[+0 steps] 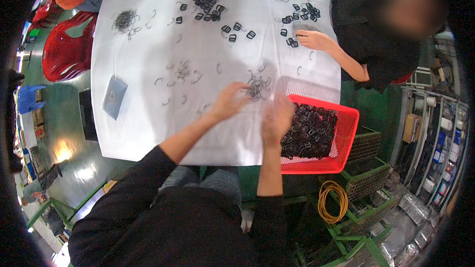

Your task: The person assembles small black plastic components with metal hooks by hand at a white table. They pick up parts, connect them, and place finished assemblies into a red basket. The person also moves trays of parts and adjusts a red chair during the process.

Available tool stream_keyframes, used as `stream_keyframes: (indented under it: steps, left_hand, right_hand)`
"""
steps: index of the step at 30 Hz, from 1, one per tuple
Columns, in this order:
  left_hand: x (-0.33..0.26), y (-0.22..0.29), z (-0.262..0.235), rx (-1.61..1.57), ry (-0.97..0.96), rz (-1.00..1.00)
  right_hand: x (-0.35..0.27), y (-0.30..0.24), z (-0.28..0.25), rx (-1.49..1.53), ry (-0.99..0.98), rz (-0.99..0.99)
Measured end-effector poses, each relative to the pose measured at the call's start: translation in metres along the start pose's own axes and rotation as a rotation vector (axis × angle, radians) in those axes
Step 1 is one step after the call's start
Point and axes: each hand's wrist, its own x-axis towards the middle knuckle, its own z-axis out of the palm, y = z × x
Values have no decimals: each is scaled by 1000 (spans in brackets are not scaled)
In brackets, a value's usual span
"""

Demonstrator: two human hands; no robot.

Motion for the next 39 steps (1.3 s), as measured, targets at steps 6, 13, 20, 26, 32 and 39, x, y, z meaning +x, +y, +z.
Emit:
stream_keyframes:
  steps: [6, 13, 20, 26, 32, 39]
  left_hand:
    - [-74, -127, -181, 169, 405, -306]
    - [-118, -178, -337, 379, 704, -402]
    - [-86, -251, -452, 509, 812, -203]
    - [-35, -336, -546, 648, 918, -90]
    - [64, -362, -582, 685, 754, -23]
    - [182, -342, -568, 789, 527, 53]
  right_hand:
    - [-37, 61, 134, -385, -28, 338]
    - [-15, 29, 195, -296, -217, 175]
    - [0, -116, 260, -15, -245, -77]
    - [45, -185, 318, -6, -230, -182]
    - [86, -217, 404, 127, -334, -272]
    - [159, -236, 525, -50, -413, -209]
